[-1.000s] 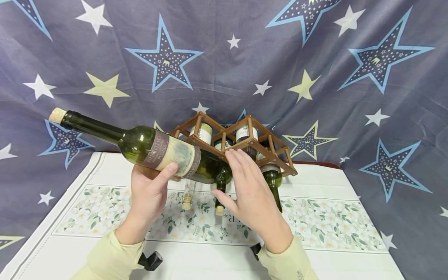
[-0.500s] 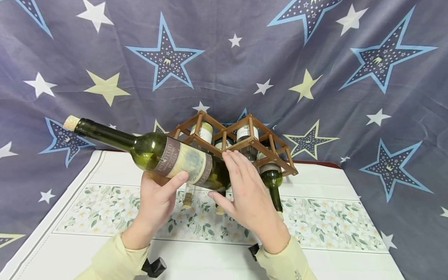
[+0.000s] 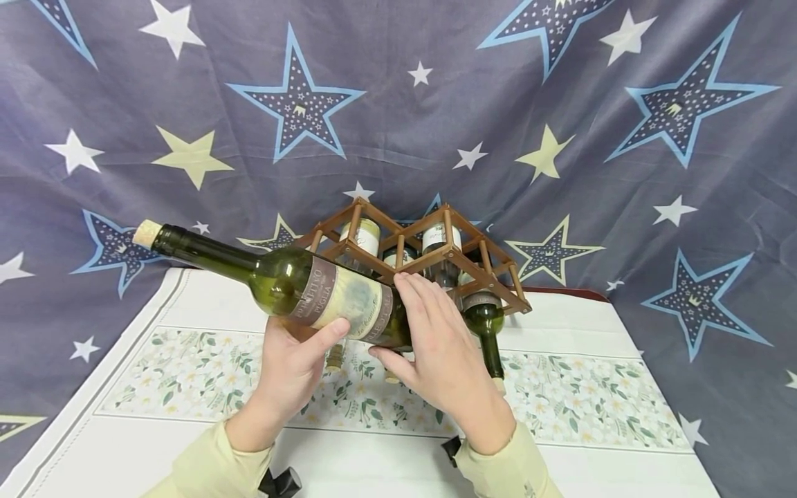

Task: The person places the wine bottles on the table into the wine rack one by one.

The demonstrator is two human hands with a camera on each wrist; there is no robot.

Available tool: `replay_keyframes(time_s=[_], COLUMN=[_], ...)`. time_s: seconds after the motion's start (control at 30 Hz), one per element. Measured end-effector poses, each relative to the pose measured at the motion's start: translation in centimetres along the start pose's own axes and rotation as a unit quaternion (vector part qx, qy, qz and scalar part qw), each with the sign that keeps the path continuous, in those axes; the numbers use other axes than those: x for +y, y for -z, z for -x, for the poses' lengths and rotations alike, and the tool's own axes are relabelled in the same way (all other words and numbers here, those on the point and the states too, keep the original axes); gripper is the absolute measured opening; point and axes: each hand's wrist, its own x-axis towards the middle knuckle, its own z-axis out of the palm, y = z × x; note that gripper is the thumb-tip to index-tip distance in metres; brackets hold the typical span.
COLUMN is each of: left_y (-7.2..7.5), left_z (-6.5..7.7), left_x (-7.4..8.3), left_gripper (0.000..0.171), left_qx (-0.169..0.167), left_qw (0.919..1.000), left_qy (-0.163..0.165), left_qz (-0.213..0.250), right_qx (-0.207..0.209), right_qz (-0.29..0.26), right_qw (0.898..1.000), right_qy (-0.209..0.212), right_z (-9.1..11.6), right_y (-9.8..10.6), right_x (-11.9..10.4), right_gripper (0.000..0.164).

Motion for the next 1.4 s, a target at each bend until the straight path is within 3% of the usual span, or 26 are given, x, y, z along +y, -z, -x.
replay_keyframes(time_s=[0.53, 0.93, 1.07, 1.4], left_y=[-0.15, -0.08, -0.03, 0.07], left_z=[0.19, -0.01, 0.02, 0.02], left_x=[-0.38, -0.09, -0.15, -0.21], left_gripper=[0.060, 0.066, 0.065, 0.066], left_qx=[-0.019, -0.032, -0.034, -0.027], left_qw=[0.9995, 0.9977, 0.9973, 0.9980], left_qy=[0.017, 0.054, 0.065, 0.058], left_qz=[0.017, 0.026, 0.008, -0.002], right_qx=[-0.025, 0.026, 0.037, 0.051], right_qz=[-0.040, -0.042, -0.033, -0.027], right_qw=[0.999, 0.999, 0.999, 0.998], right_qy=[-0.019, 0.012, 0.016, 0.019], right_z=[0.25, 0.11, 0.13, 0.06], right_y=[-0.08, -0.12, 0.05, 0.53], right_x=[-0.07, 0.29, 0.48, 0.80], right_gripper=[0.094, 0.088, 0.085, 0.085])
